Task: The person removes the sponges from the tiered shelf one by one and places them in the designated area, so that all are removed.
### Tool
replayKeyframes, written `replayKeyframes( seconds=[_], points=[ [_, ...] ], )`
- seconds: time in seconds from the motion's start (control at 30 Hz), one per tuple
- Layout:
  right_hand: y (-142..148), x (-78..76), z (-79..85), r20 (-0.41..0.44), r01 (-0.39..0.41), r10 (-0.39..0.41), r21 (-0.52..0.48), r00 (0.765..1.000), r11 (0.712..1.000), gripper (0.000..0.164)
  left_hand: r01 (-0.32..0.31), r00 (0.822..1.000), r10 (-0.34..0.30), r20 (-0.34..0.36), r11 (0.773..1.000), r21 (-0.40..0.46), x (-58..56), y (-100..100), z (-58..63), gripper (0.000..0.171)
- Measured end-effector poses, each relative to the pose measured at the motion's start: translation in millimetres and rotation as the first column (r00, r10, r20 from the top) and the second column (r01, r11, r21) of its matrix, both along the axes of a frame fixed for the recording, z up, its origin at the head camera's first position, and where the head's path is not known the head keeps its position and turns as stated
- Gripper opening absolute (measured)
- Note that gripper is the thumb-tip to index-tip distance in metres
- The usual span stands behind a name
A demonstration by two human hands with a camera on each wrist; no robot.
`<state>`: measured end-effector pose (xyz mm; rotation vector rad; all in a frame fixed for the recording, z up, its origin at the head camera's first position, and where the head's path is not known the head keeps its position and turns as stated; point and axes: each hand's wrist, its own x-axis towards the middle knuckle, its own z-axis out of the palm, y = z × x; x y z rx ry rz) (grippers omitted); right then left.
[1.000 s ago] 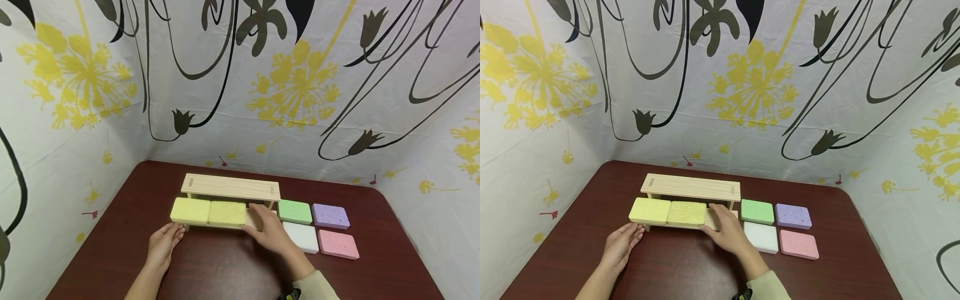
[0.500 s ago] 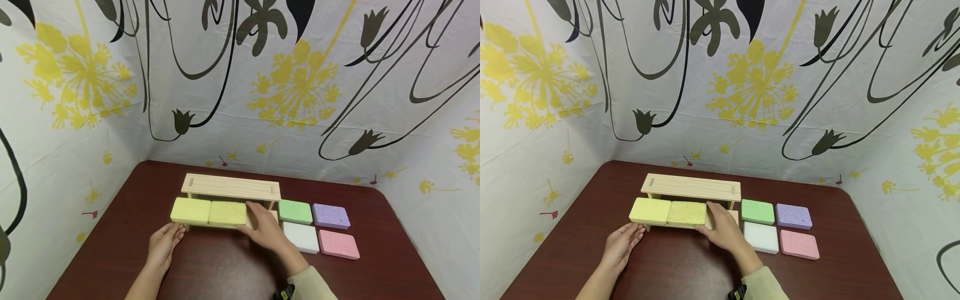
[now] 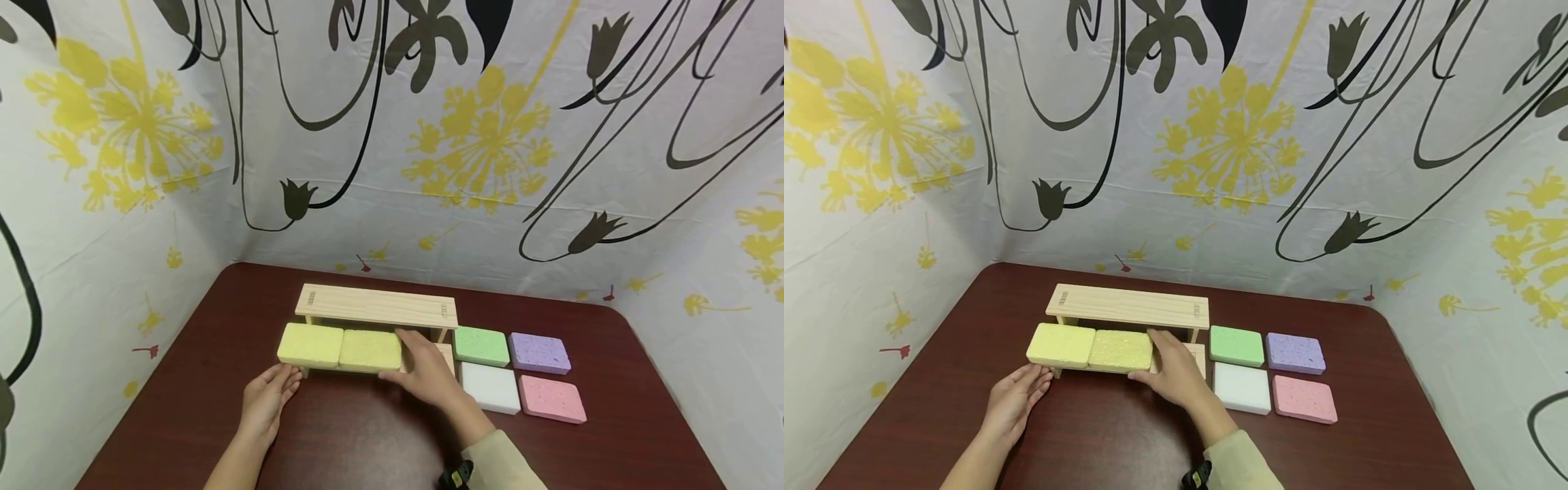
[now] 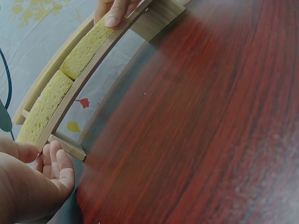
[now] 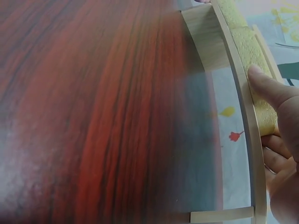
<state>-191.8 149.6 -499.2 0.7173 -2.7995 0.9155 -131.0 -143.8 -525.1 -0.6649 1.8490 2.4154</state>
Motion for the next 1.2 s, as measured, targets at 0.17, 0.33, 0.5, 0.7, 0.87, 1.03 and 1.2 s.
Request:
replayKeyframes(
  seconds=[0.17, 0.33, 0.5, 0.7, 0.87, 1.03, 1.2],
  points=[
    [3.3, 2.1, -2.1, -0.036, 0.001, -0.001, -0.013, 0.999, 1.0, 0.086, 0.002, 1.0, -0.002, 0.002, 1.0, -0.002, 0.0, 0.1, -0.7, 0.046],
    [7.7, 6.3, -1.1, -0.059, 0.004, -0.006, -0.028, 0.998, 1.0, 0.085, 0.001, 1.0, -0.001, 0.001, 1.0, 0.002, -0.3, 0.0, -1.5, 0.046],
    [12.9, 10.9, -0.5, -0.075, 0.016, -0.018, -0.028, 0.997, 0.999, 0.085, 0.002, 1.0, -0.002, 0.0, 1.0, 0.002, -0.5, 0.1, -1.6, 0.046],
    [20.0, 15.3, -0.7, -0.092, 0.012, -0.017, -0.052, 0.996, 0.999, 0.085, 0.006, 1.0, -0.006, 0.001, 1.0, 0.001, 0.4, -0.4, -1.0, 0.046],
    [26.8, 19.2, -1.2, -0.082, 0.01, -0.015, -0.057, 0.997, 0.998, 0.085, 0.002, 1.0, -0.001, 0.002, 1.0, -0.002, 1.0, -0.1, -0.9, 0.044],
    [34.1, 21.7, -2.4, -0.107, 0.015, -0.021, -0.053, 0.994, 0.998, 0.086, 0.002, 1.0, -0.002, -0.008, 1.0, -0.004, 0.7, 0.3, -0.3, 0.043],
    [41.6, 25.5, -3.7, -0.151, 0.008, -0.017, -0.065, 0.988, 0.998, 0.085, 0.002, 1.0, -0.002, -0.01, 1.0, -0.003, 0.1, 0.6, -0.3, 0.042]
  ],
)
